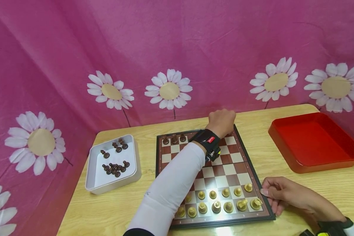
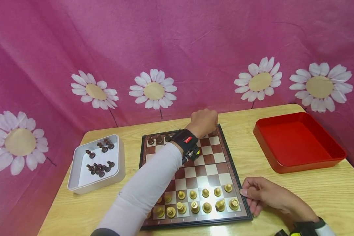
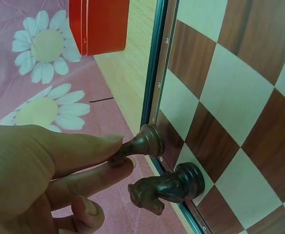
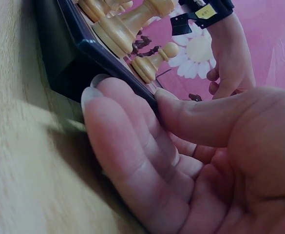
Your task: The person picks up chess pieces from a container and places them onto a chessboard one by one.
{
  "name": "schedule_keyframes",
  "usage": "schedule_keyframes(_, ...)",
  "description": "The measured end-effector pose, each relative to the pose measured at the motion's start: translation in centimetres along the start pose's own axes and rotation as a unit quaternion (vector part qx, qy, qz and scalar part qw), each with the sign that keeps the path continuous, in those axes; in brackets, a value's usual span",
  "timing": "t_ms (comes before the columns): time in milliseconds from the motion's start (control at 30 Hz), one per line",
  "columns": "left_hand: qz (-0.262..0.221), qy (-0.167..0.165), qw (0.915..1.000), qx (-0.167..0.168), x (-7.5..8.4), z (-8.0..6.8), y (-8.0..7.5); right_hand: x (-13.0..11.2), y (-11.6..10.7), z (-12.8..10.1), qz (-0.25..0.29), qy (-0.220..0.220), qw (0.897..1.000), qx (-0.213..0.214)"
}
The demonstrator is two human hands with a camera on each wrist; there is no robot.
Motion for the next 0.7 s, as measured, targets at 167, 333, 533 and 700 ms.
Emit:
schedule_keyframes(167, 0.011, -0.003, 0.9999, 0.006, 0.15, 0.03, 0.41, 0.06, 0.11, -0.02, 0.000, 0.000, 1.000, 0.003)
schedule_keyframes(333, 0.024, -0.001, 0.9997, 0.005, 0.30, 0.07, 0.68, -0.04, 0.20, 0.00, -0.003, -0.002, 1.000, 0.003)
schedule_keyframes(533, 0.027, 0.004, 0.9996, 0.006, 0.28, 0.09, 0.86, -0.08, 0.19, -0.03, -0.006, -0.001, 1.000, 0.001)
schedule_keyframes(700, 0.022, 0.003, 0.9998, 0.002, 0.20, 0.16, 0.92, -0.10, 0.09, 0.03, -0.009, 0.009, 1.000, 0.005)
Point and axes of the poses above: each hand's wrist, its own z-axis towards the middle knuckle, its own y-axis out of the palm, x = y × z, the point moved 1 cm from there along z, towards the middle knuckle, and after that the axes turned 4 degrees about -x, right-handed, at the moved point
